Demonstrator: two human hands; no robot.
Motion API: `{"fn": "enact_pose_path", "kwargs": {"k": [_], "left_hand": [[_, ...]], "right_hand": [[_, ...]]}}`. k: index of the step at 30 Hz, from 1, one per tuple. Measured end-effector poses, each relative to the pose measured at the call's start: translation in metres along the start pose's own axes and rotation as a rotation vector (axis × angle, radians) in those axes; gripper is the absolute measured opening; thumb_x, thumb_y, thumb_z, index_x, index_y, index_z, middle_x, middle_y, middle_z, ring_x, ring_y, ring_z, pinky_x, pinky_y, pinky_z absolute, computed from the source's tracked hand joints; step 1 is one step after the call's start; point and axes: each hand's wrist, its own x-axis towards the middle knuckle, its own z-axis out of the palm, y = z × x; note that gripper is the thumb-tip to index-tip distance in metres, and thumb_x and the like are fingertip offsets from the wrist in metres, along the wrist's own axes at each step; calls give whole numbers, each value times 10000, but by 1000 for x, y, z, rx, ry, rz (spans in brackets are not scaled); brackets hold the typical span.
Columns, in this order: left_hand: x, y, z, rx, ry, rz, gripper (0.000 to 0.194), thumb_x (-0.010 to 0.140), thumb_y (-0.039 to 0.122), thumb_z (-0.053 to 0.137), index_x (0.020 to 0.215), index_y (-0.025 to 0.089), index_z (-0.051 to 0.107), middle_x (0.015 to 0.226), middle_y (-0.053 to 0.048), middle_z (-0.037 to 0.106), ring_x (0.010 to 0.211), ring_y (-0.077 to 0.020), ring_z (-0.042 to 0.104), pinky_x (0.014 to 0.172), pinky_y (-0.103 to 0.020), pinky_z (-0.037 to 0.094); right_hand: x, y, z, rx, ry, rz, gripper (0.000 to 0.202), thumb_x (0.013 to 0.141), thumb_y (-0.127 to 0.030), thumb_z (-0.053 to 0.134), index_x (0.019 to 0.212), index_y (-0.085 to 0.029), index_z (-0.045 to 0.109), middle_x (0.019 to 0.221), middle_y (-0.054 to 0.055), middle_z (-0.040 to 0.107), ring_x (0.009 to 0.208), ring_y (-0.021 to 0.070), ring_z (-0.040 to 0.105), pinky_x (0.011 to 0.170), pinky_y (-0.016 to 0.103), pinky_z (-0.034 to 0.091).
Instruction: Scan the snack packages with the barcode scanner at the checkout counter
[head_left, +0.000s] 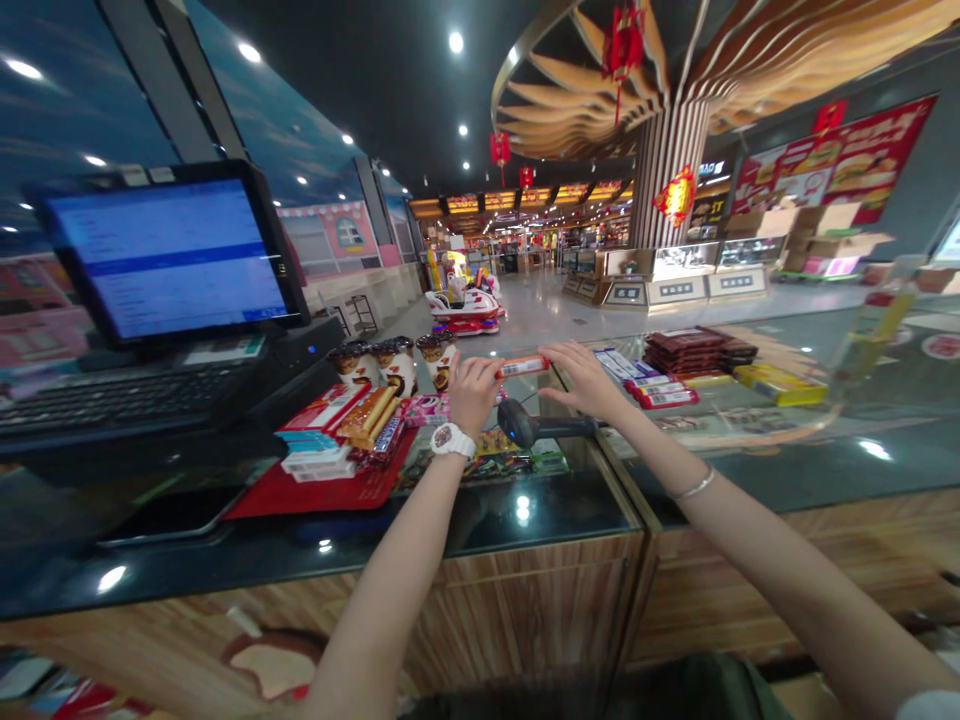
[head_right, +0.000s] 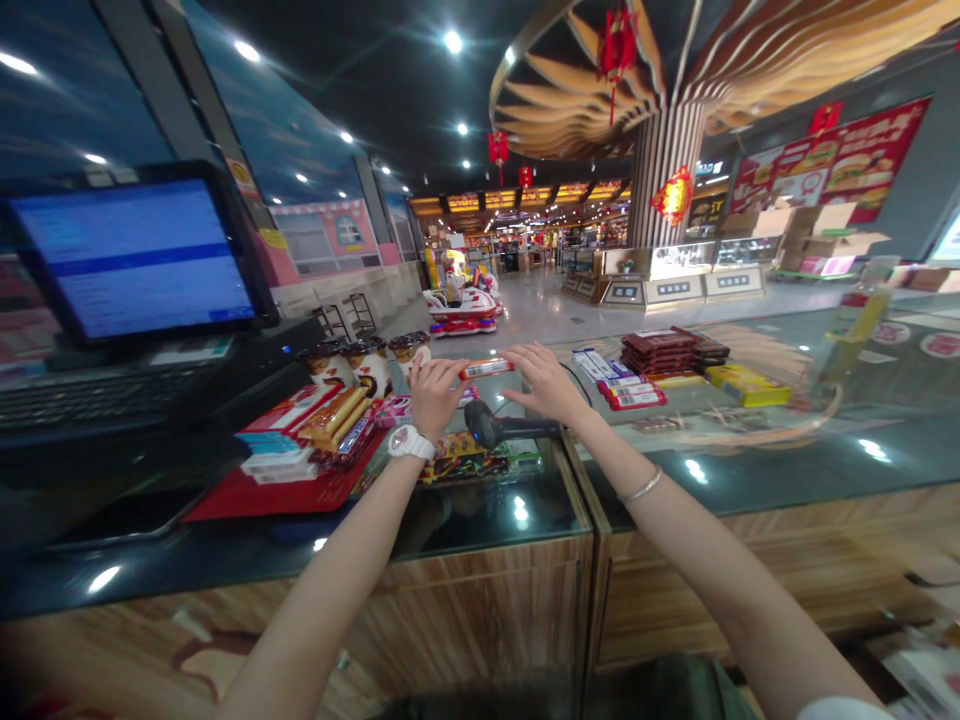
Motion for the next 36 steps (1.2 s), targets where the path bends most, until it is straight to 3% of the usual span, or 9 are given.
{"fn": "enact_pose_path", "kwargs": {"k": [8,14,18,22,26,31,36], "left_hand": [[-1,0,3,-2,10,-1,219,902,251,605,1106,247,685,1034,-39,732,1048,-225,615,1186,-483,282],[-2,0,5,3,17,1,220,886,249,626,1098,239,686,1027,-44,728,1028,-231,618,1181,-483,288],[-1,1,3,-7,-18,-22,225,895,258,607,1107,251,683,1039,-47,728,1043,-244,616,1175,-501,285],[-1,0,4,0,-37,-25,229,896,256,604,1112,246,682,1044,-52,727,1043,-249,617,1170,-502,280],[-3,-4,6,13,-27,-41,245,890,259,615,1126,249,678,1053,-55,725,1041,-251,615,1167,-505,281],[-2,-9,6,13,0,-86,230,895,274,603,1111,256,682,1043,-51,726,1041,-253,619,1159,-499,294],[-2,-13,6,12,11,-120,218,888,275,609,1090,253,687,1058,-56,726,1044,-258,618,1155,-497,297]], "right_hand": [[-22,-6,10,85,-394,57,737,730,-537,777,1362,-236,547,1368,136,591,1310,319,510,1172,585,233],[-26,-3,26,169,-568,102,826,694,-575,784,1379,-188,530,1353,170,600,1288,352,524,1128,562,306],[-28,-5,34,239,-653,132,812,735,-522,767,1391,-126,497,1344,203,598,1239,341,570,1045,470,428],[-30,-9,36,203,-689,181,660,839,-408,684,1401,-134,472,1347,195,597,1217,315,595,1004,429,464],[-30,-14,32,166,-679,185,522,863,-323,651,1345,-178,511,1299,157,636,1153,286,638,936,389,500],[-27,-20,24,134,-654,147,413,832,-234,649,1233,-175,571,1190,134,685,1049,259,679,868,354,519],[-21,-24,16,95,-586,139,432,766,-183,643,1193,-154,586,1150,132,685,1028,273,675,858,358,516]]}}
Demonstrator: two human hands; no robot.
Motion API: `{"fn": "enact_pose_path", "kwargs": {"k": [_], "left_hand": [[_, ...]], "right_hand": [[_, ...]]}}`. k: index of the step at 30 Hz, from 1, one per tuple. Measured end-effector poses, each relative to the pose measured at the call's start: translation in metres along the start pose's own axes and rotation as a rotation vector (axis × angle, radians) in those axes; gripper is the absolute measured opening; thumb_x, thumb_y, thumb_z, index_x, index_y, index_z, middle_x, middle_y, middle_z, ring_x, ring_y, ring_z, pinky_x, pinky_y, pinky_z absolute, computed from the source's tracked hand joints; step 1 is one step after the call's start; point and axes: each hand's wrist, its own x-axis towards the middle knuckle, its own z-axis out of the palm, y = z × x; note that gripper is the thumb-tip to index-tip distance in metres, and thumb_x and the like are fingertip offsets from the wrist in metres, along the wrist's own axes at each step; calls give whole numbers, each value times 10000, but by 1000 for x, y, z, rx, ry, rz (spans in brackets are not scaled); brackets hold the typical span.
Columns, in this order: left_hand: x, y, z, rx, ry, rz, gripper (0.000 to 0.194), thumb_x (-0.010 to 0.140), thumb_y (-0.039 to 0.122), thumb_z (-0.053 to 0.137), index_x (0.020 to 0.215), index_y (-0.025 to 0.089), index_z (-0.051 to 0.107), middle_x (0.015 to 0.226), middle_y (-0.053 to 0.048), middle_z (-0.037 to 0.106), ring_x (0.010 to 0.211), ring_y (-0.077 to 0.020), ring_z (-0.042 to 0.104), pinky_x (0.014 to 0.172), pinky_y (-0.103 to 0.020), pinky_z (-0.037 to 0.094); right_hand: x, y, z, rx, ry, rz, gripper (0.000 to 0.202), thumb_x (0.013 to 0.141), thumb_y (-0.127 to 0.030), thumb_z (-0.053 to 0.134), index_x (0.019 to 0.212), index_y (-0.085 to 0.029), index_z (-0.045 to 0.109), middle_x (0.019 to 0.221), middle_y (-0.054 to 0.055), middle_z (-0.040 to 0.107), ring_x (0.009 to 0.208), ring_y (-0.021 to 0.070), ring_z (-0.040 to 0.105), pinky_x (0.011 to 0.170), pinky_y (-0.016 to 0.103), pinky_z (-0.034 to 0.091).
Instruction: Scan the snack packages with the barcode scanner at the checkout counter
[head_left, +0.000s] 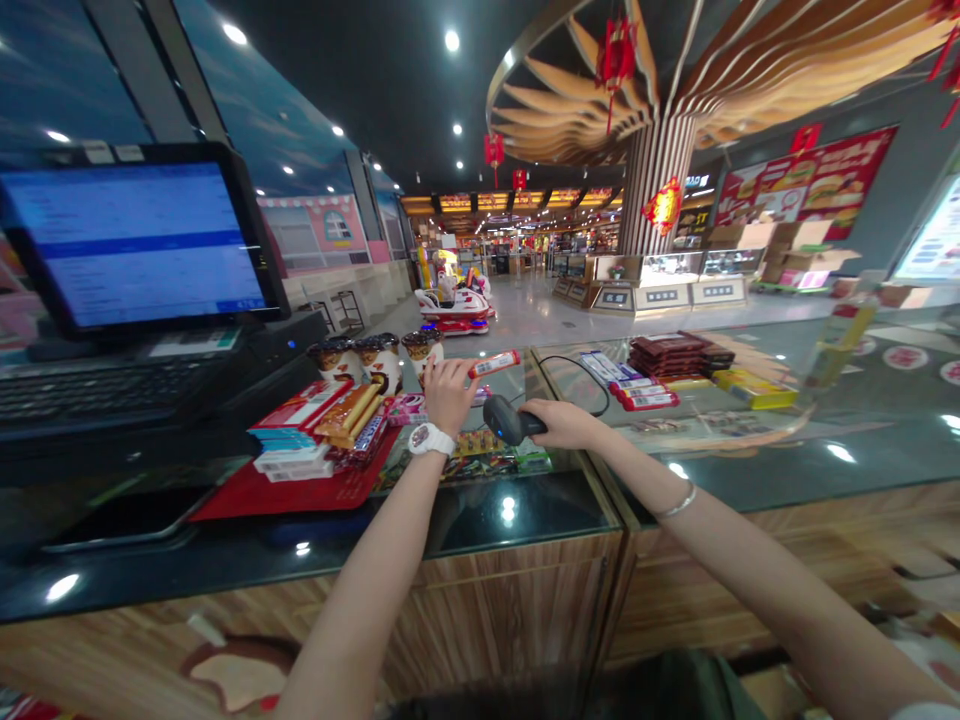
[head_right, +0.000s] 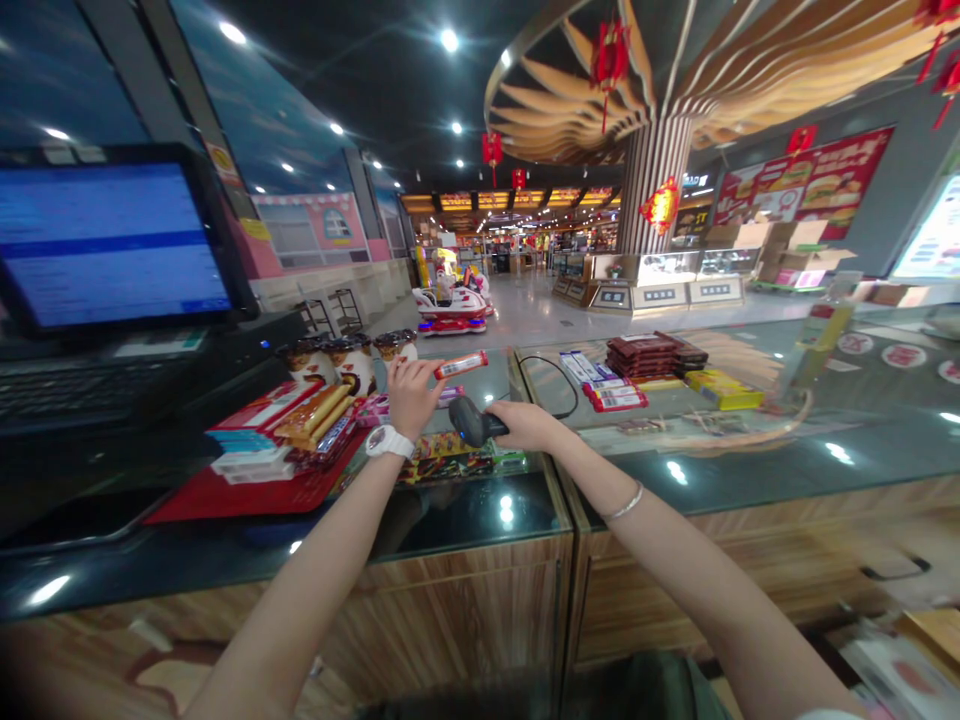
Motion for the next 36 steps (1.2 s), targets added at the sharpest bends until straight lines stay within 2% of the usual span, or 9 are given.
{"fn": "enact_pose_path", "kwargs": {"k": [4,8,11,14,21,27,36], "left_hand": [[-1,1,-1,0,-9,6,224,884,268,616,1097,250,683,1061,-55,726,1052,-256,619,1157,-494,295],[-1,3,-4,10,-13,19,229,881,253,622,1102,241,681,1049,-55,728,1055,-254,620,1160,-487,294],[-1,3,-5,23,-17,18,228,885,255,617,1102,230,682,1041,-59,728,1046,-255,622,1159,-486,298],[-1,3,-5,30,-27,15,217,884,251,620,1091,233,682,1028,-54,727,1035,-248,626,1154,-478,304],[-4,1,-5,13,-44,7,205,881,237,619,1075,250,683,1028,-49,724,1034,-238,630,1150,-482,311],[-4,0,-4,18,-54,6,203,878,234,618,1070,239,684,1025,-49,727,1037,-240,629,1147,-471,313],[-4,1,-5,42,-59,9,180,875,247,625,1044,246,688,1038,-52,725,1034,-248,626,1131,-457,332]], "right_hand": [[-2,2,-9,-18,156,20,417,766,-230,638,1174,-161,583,1159,119,671,1049,273,659,870,353,511],[-6,9,-20,-30,325,30,387,762,-273,653,1133,-182,595,1269,119,616,1091,272,638,887,361,515],[-10,16,-28,-21,390,36,371,758,-287,654,1114,-191,611,1230,113,632,1094,280,632,906,380,514],[-13,19,-36,-4,411,40,359,756,-295,648,1100,-194,629,1137,106,666,1066,290,640,900,390,513],[-21,20,-48,60,423,-26,353,786,-320,626,1113,-189,654,1109,109,689,1033,296,654,891,400,514],[-23,19,-49,66,391,-14,368,783,-331,634,1119,-185,663,1081,109,706,1011,302,665,860,393,523],[-21,19,-47,57,399,-13,391,778,-313,634,1149,-191,655,1123,107,697,1055,305,657,914,408,514]]}}
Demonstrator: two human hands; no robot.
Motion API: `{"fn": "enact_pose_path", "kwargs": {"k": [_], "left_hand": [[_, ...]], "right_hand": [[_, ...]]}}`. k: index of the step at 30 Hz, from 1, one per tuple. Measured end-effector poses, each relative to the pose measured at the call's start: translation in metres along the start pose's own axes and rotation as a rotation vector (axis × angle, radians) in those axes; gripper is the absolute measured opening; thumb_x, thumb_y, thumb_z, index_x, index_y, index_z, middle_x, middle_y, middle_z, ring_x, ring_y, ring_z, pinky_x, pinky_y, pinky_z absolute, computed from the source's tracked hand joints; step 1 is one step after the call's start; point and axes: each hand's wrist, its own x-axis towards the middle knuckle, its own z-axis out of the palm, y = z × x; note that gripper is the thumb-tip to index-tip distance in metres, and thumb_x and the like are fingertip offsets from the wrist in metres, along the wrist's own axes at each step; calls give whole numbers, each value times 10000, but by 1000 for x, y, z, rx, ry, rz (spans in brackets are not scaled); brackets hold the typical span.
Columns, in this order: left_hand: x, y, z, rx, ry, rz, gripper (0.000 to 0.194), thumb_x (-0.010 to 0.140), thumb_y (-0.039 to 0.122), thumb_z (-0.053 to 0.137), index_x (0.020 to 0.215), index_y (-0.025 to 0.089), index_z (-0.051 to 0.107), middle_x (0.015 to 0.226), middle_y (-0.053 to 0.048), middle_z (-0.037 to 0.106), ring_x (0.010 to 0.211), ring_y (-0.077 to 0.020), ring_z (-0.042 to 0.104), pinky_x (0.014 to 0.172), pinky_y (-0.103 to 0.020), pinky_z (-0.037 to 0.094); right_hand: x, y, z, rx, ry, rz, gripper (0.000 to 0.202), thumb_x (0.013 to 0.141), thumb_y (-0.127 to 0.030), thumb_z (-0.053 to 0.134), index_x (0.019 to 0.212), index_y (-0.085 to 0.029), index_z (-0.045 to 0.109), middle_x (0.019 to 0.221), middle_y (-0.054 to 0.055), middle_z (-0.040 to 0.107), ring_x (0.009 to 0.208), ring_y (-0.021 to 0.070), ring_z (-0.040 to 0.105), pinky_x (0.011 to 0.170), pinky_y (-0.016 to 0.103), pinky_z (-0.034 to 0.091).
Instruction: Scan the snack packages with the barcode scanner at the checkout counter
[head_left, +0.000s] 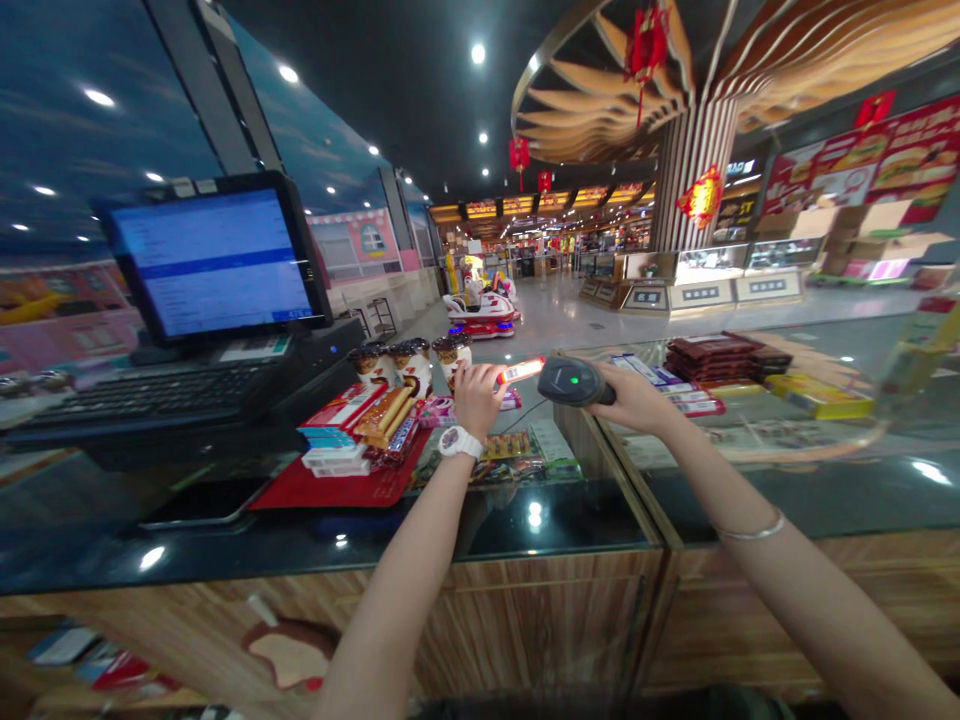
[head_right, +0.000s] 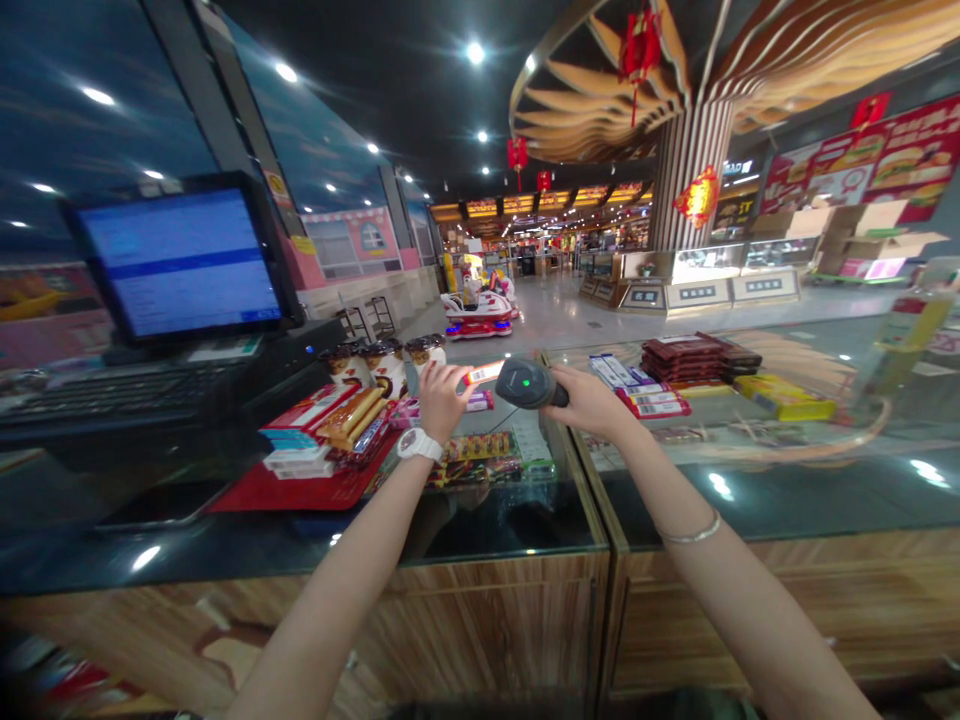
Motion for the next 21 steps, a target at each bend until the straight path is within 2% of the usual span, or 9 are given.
{"fn": "enact_pose_path", "kwargs": {"k": [11,16,21], "left_hand": [[0,1,-2,-18,-1,4,201,872,219,624,1064,242,679,1033,-50,723,1031,-239,627,1139,-471,319],[0,1,-2,-29,-2,8,209,881,225,616,1081,239,676,1035,-50,724,1033,-239,625,1143,-472,310],[-1,1,0,-33,1,2,196,884,234,623,1074,244,670,1061,-41,723,1051,-234,622,1151,-461,297]], "right_hand": [[1,0,0,-4,-29,10,347,771,-301,637,1094,-175,649,1083,114,688,1010,299,661,859,389,524],[0,0,4,15,-51,14,396,804,-323,617,1177,-191,603,1144,114,664,1084,308,633,926,415,502],[-2,0,10,49,-68,9,501,797,-279,585,1280,-187,489,1233,113,595,1123,296,598,959,425,483]]}}
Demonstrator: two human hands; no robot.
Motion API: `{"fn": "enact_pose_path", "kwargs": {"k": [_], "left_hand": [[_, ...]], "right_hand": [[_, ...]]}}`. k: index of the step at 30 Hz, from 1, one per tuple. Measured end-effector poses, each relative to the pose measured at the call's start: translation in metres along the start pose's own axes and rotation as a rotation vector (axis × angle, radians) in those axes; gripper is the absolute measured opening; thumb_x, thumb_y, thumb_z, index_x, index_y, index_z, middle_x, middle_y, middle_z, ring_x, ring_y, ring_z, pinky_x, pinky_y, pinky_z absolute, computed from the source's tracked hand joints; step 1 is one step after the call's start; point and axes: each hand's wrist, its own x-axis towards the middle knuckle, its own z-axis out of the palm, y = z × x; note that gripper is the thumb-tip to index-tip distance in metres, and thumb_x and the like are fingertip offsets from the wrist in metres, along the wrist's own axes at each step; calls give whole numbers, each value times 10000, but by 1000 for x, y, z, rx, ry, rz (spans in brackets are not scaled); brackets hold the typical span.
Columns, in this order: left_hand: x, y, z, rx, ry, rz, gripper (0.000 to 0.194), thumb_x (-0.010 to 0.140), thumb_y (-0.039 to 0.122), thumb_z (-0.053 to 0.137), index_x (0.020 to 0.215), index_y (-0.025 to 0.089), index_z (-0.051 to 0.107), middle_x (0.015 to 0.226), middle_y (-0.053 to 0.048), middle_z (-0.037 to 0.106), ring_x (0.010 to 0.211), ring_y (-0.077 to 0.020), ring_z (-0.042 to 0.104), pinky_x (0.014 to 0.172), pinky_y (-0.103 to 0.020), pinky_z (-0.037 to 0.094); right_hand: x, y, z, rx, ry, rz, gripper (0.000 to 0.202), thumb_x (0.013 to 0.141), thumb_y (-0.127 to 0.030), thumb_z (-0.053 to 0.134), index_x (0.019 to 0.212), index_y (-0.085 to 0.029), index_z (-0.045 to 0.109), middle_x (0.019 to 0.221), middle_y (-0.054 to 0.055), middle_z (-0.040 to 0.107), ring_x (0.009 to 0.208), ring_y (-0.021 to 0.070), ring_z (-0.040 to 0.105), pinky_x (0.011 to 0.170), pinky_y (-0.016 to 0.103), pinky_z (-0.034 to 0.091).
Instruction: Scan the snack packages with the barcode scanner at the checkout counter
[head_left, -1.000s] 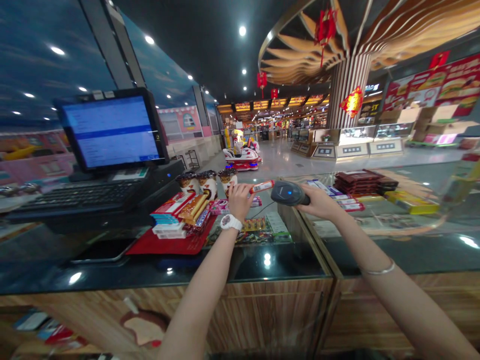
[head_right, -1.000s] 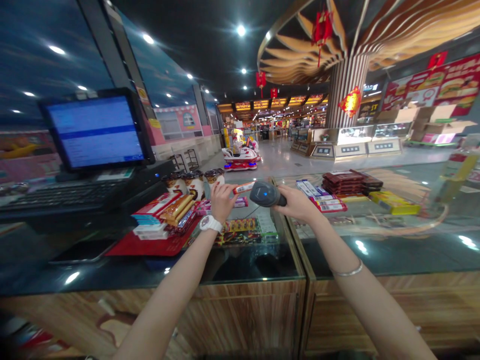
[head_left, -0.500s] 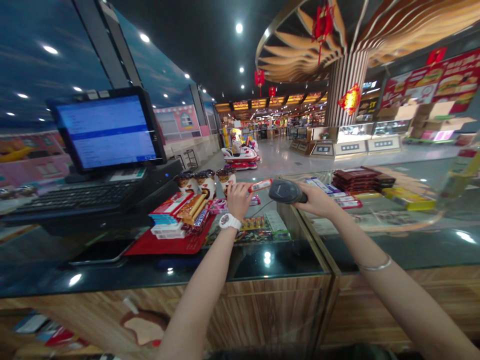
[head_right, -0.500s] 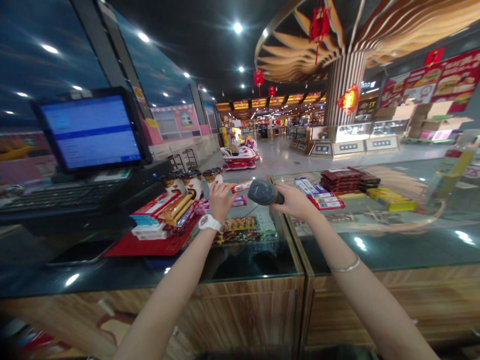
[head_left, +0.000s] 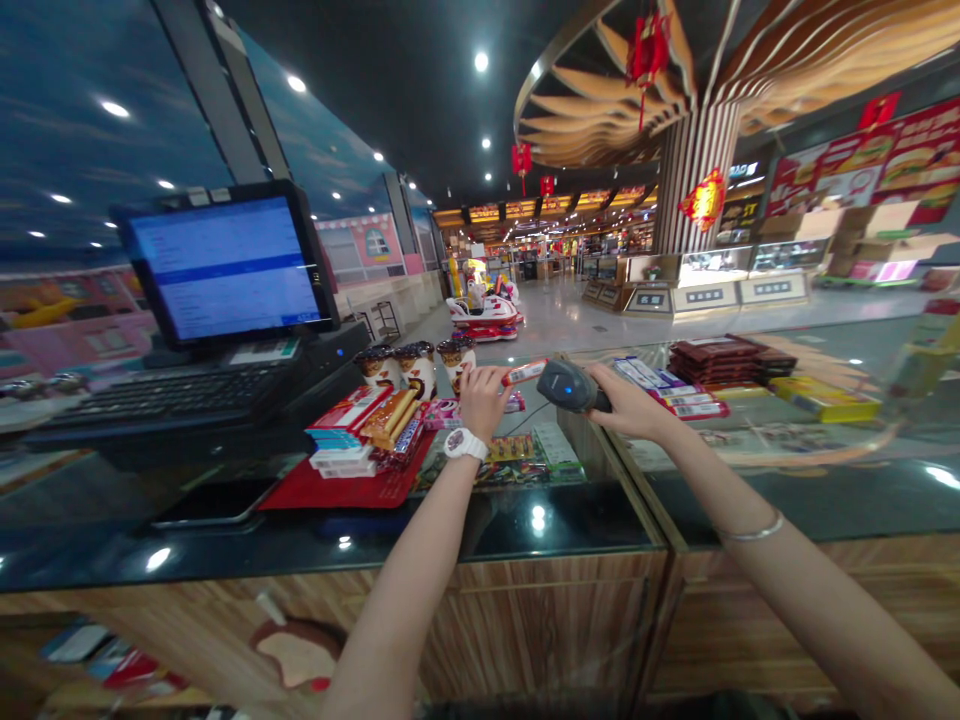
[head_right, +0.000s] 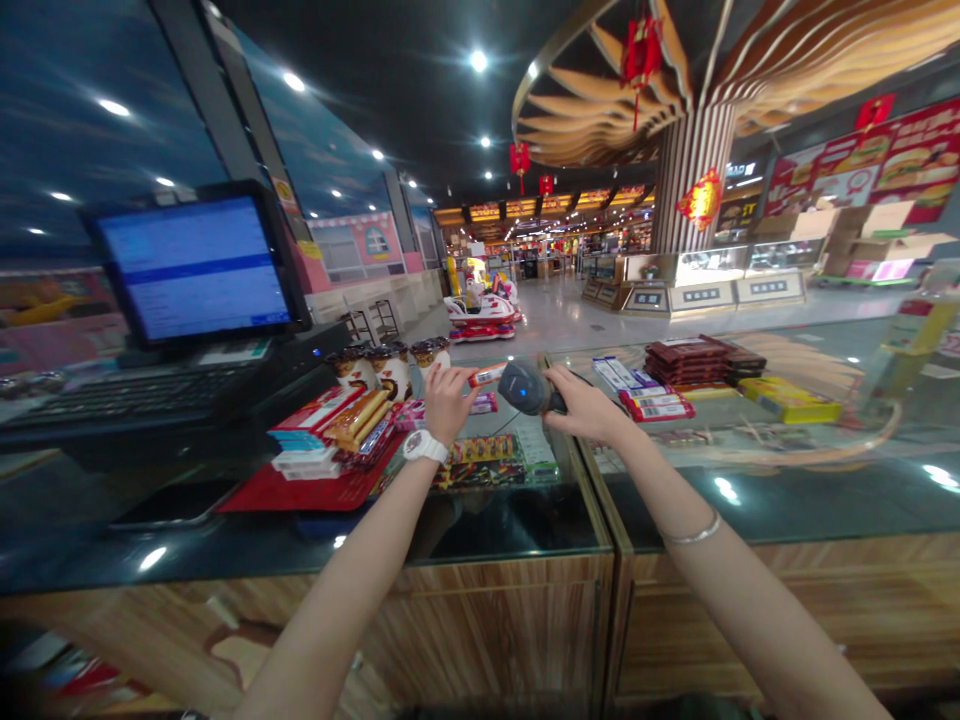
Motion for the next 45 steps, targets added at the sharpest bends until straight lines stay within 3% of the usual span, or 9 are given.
{"fn": "enact_pose_path", "kwargs": {"k": [6,17,30,33,37,39,45], "left_hand": [[1,2,-1,15,-21,-2,211,877,232,639,1086,232,672,1058,-45,722,1049,-230,621,1159,-451,289],[2,1,-1,29,-59,3,250,880,243,634,1128,244,664,1080,-47,713,1066,-240,609,1149,-455,297],[3,4,-4,30,-39,55,241,878,225,638,1118,227,666,1065,-47,723,1038,-239,621,1144,-457,310],[3,6,-4,21,-28,76,239,881,228,637,1119,226,665,1058,-48,723,1041,-235,623,1144,-454,316],[4,12,-5,2,-9,99,224,888,242,634,1110,237,667,1062,-39,723,1036,-225,626,1146,-451,322],[5,16,-7,-7,2,114,226,887,246,638,1112,240,666,1059,-36,725,1025,-220,630,1144,-449,329],[5,29,-10,-50,25,183,230,884,239,649,1113,237,667,1051,-27,728,1021,-206,633,1160,-447,322]], "right_hand": [[1,1,14,71,-95,-14,448,807,-248,555,1238,-171,463,1221,121,533,1119,281,570,985,435,457],[0,4,43,154,-342,-38,420,799,-250,664,1182,-164,516,1181,95,479,1041,225,579,980,396,477],[1,3,53,165,-367,-48,472,775,-267,721,1206,-159,562,1179,92,515,1030,214,597,958,377,499],[4,3,47,179,-261,-46,443,796,-213,655,1225,-161,557,1165,103,566,1087,238,588,999,421,478],[8,6,36,106,120,-20,514,818,-169,566,1326,-211,497,1278,119,553,1237,270,517,1077,493,414],[9,9,34,50,246,-11,579,825,-170,558,1389,-242,450,1345,118,513,1294,273,474,1093,494,405],[8,16,38,-87,330,3,557,856,-188,560,1396,-290,472,1327,94,534,1250,263,515,1044,466,454]]}}
